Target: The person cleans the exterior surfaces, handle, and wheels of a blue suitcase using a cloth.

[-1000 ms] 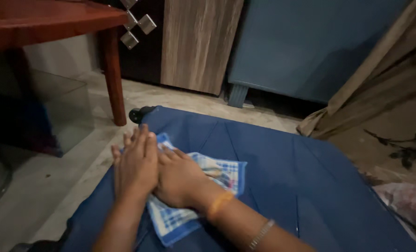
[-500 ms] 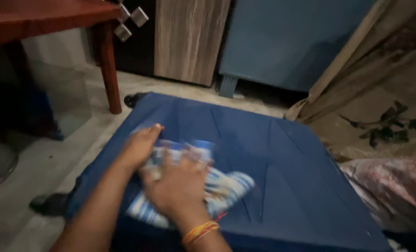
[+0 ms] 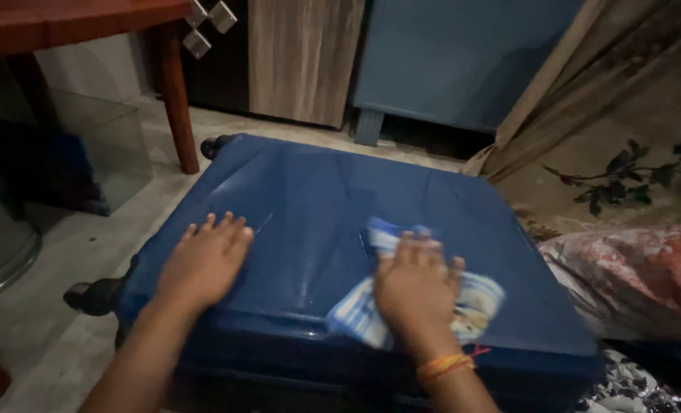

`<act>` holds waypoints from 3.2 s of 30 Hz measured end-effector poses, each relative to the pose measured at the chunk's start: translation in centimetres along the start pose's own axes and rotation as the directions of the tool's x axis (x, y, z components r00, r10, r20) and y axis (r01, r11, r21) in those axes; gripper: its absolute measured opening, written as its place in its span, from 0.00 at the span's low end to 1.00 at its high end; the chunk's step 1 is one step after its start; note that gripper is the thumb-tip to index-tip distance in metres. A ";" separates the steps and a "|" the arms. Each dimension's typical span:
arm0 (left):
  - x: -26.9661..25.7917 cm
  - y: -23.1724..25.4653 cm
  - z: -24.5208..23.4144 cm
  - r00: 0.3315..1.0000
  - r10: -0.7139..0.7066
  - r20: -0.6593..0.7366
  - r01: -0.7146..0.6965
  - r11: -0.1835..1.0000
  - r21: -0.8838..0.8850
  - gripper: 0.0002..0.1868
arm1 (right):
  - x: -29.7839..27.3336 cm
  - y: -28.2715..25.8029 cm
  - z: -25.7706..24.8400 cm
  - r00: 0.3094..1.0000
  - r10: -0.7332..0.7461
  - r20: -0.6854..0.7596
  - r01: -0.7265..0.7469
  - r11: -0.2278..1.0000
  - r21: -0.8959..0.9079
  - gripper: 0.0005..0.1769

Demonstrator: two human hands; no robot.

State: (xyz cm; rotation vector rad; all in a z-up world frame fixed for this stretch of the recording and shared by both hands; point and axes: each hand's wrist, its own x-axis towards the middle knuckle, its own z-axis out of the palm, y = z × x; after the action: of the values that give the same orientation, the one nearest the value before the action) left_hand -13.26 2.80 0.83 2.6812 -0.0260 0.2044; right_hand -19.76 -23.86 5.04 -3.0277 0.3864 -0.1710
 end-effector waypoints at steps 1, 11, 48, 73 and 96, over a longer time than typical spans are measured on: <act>-0.3 0.8 0.2 1.000 0.009 0.000 -0.009 0.998 0.059 0.35 | 0.1 -0.1 -0.3 0.999 0.042 0.023 -0.042 0.999 -0.012 0.37; 1.9 13.0 6.1 0.941 0.337 0.022 -0.338 0.941 0.016 0.36 | 3.8 4.4 3.4 0.876 -0.476 -0.079 0.481 0.876 0.047 0.36; 16.5 16.5 12.0 0.989 0.142 -0.039 -0.134 0.978 0.161 0.35 | 31.1 6.5 3.1 0.978 0.133 -0.161 -0.138 0.990 -0.020 0.38; 15.1 18.5 11.5 0.974 0.222 -0.052 -0.194 0.927 0.320 0.29 | 14.3 15.7 3.2 0.831 -0.557 0.001 0.557 0.830 0.041 0.36; 13.6 19.0 8.2 0.952 0.111 0.286 -0.223 0.892 0.393 0.36 | 17.9 15.5 0.4 0.987 0.162 0.016 -0.162 0.971 0.176 0.46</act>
State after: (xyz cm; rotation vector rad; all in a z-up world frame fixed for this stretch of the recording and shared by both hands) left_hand 0.34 -17.66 3.83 3.1237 -0.3338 -0.1017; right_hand -6.29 -43.36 4.93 -2.8061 0.5833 -0.1808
